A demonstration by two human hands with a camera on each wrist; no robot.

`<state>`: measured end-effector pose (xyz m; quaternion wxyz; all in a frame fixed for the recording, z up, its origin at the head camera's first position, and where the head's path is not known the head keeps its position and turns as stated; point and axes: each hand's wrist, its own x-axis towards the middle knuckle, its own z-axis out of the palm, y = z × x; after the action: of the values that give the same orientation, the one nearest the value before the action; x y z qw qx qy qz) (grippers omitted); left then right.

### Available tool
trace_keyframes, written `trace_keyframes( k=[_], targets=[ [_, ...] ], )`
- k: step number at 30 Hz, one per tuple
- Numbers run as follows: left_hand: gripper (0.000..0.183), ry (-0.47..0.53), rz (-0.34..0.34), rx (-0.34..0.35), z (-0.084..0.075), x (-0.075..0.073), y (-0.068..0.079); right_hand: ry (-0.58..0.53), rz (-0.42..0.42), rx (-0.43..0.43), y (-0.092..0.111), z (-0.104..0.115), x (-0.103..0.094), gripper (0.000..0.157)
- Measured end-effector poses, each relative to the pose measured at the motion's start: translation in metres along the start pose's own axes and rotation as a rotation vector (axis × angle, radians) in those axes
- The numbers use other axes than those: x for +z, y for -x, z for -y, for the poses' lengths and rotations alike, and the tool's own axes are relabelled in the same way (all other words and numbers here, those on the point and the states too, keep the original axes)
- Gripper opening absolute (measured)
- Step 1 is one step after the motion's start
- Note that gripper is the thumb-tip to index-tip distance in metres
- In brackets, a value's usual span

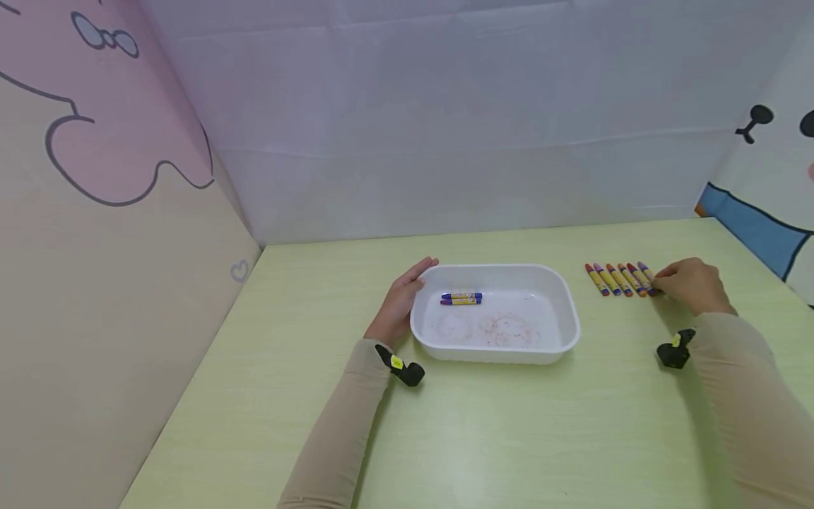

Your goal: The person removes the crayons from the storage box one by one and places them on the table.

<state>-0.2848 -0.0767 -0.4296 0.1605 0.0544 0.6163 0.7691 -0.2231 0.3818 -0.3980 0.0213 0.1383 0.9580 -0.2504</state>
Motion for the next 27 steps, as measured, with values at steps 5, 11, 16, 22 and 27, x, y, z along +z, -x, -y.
trace_keyframes(
  k=[5, 11, 16, 22, 27],
  targets=[
    [0.045, -0.001, -0.004, 0.000, 0.000, 0.000, 0.000, 0.007, 0.014, -0.012, 0.000, -0.002, -0.003, 0.052],
    [0.045, -0.006, -0.001, -0.011, 0.000, 0.000, -0.002, 0.029, -0.003, -0.026, -0.004, 0.004, -0.007, 0.052],
    [0.046, -0.007, 0.004, -0.013, 0.000, 0.000, -0.003, 0.037, -0.010, -0.088, -0.007, 0.019, -0.013, 0.054],
    [0.047, 0.000, 0.009, -0.006, 0.001, 0.000, -0.003, 0.029, 0.006, -0.161, -0.010, 0.050, -0.019, 0.058],
    [0.047, 0.013, 0.017, -0.006, 0.001, -0.001, -0.005, -0.004, 0.025, -0.266, -0.009, 0.085, -0.022, 0.058]
  ],
)
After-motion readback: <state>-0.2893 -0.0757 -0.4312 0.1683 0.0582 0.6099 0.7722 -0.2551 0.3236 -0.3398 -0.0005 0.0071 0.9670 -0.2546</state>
